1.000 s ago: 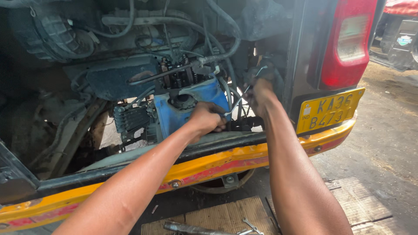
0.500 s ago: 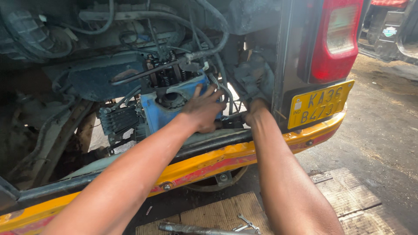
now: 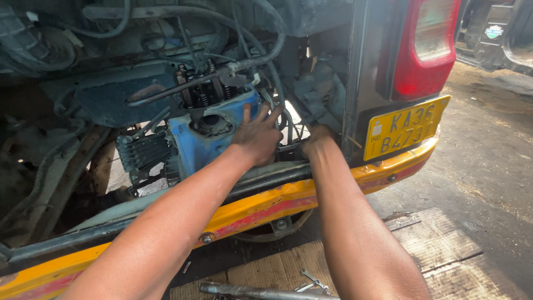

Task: The person uses a wrench to loosen and remove bolts from a blue engine component under the rear of a yellow auto-rickshaw. They detach the component and set it aside, then continue to work on the exposed engine area.

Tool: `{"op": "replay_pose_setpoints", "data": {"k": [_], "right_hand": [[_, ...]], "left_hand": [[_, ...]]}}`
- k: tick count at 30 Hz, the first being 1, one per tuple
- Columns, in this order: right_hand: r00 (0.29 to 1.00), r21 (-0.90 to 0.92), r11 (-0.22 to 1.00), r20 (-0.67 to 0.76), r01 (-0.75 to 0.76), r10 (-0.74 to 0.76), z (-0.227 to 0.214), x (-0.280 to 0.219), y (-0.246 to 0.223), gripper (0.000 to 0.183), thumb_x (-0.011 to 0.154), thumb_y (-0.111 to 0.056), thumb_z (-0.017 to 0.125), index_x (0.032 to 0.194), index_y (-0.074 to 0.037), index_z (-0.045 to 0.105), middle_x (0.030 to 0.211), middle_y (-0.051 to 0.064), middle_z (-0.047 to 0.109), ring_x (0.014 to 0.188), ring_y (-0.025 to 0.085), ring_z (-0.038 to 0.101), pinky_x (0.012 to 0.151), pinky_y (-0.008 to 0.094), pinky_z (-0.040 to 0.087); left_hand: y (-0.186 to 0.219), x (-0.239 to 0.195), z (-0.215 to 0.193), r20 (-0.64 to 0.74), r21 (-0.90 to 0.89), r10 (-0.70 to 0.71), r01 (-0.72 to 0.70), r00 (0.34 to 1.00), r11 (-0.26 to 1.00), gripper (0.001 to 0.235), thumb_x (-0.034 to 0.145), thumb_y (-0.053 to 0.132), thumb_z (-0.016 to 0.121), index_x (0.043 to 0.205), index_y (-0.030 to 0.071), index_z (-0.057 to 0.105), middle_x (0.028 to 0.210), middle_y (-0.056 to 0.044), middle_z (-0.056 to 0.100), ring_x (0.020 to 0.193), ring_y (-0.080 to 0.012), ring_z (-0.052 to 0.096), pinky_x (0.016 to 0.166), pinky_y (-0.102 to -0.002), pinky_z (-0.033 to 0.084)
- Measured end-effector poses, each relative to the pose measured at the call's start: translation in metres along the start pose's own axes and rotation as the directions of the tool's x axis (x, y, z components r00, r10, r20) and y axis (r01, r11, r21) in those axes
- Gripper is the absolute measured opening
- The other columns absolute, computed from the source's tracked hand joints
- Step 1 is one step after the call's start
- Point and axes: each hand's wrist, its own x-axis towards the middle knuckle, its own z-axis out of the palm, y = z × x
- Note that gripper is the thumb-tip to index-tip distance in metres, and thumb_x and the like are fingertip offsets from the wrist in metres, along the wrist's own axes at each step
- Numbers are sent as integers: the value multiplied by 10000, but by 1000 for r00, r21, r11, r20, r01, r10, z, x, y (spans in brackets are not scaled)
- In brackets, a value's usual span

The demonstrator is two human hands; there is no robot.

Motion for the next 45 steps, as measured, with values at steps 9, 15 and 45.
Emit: {"op": "replay_pose_setpoints", "data": {"k": [9, 15, 45], "right_hand": [[999, 49, 999, -29, 24, -22, -3, 4, 5, 367, 1036, -367, 447, 1139, -70, 636, 959, 93, 621, 789, 195, 577, 720, 406, 481], [998, 87, 995, -51, 51, -47, -4, 5, 5, 380, 1033, -378, 442, 1133, -70, 640, 960, 95, 623, 775, 194, 574, 702, 394, 476], [992, 225, 968, -84, 115, -99, 0, 9, 3, 444, 1017, -432, 416, 1101, -68, 658, 966, 106, 633, 705, 189, 560, 611, 339, 449]], "left_hand": [[-2, 10, 5, 49, 70, 39, -42, 998, 997, 329, 752, 157, 725, 1074, 115, 777, 1648, -101, 248, 1554, -349, 108, 1194, -680, 62], [1, 11, 0, 54, 92, 48, -53, 997, 994, 293, 729, 160, 760, 1013, 99, 789, 1652, -94, 244, 1556, -347, 98, 1191, -686, 65], [-8, 16, 13, -47, 85, 126, -122, 991, 989, 295, 697, 210, 747, 955, 76, 796, 1537, -98, 387, 1531, -348, 160, 1191, -688, 76]]}}
